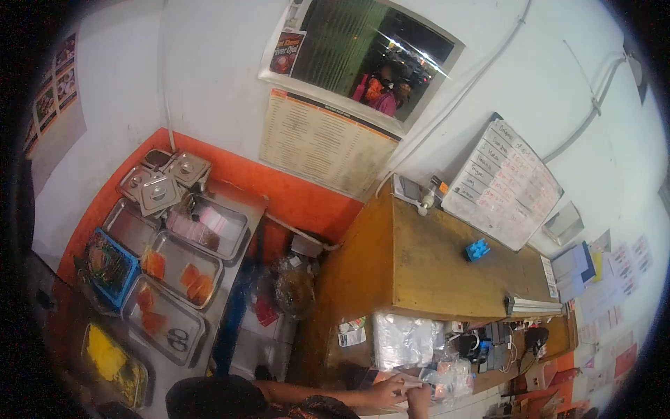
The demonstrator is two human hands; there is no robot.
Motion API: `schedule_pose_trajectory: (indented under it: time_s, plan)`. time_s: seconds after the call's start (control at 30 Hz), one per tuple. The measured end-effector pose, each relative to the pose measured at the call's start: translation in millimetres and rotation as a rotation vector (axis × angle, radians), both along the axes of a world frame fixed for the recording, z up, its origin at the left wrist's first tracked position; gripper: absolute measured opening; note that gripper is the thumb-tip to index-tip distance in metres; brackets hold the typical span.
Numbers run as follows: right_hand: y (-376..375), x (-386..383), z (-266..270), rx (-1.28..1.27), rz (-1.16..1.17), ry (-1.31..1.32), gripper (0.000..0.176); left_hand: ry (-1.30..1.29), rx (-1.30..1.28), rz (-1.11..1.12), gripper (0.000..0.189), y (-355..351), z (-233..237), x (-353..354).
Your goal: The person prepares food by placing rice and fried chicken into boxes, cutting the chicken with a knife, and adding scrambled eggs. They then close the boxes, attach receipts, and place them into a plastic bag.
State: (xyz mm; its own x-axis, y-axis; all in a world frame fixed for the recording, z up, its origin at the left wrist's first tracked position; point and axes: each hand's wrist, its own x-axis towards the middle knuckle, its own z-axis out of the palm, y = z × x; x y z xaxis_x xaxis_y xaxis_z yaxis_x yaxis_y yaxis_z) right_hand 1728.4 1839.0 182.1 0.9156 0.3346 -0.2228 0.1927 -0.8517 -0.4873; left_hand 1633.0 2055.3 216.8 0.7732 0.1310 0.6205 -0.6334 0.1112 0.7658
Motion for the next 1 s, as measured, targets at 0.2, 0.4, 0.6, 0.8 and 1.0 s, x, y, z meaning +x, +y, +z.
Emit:
schedule_pose_trajectory:
  time_s: [0.2, 0.4, 0.6, 0.8, 1.0]
  plan:
    - [-15.4, -13.0, -70.0, 0.079, -0.233, -0.132, 0.029, 0.428, 0.187, -0.336, 0.046, 14.5, -6.3, -7.1]
    - [-10.0, -13.9, -94.8, 0.344, -0.414, -0.078, 0.03, 0.269, 0.322, -0.199, 0.042, -3.8, -51.2, -0.2]
    - [-34.1, -26.2, -102.3, 0.116, -0.171, -0.235, 0.029, 0.183, 0.189, -0.208, 0.021, 1.0, -32.5, -13.1]
    - [-46.0, -18.5, -109.9, -0.028, -0.021, -0.416, 0.026, 0.235, 0.082, -0.136, 0.019, -20.3, -56.0, -15.7]
    - [-33.2, -34.8, -84.6, 0.285, 0.211, -0.201, 0.049, 0.397, 0.164, -0.284, 0.012, -16.7, -60.6, -22.0]
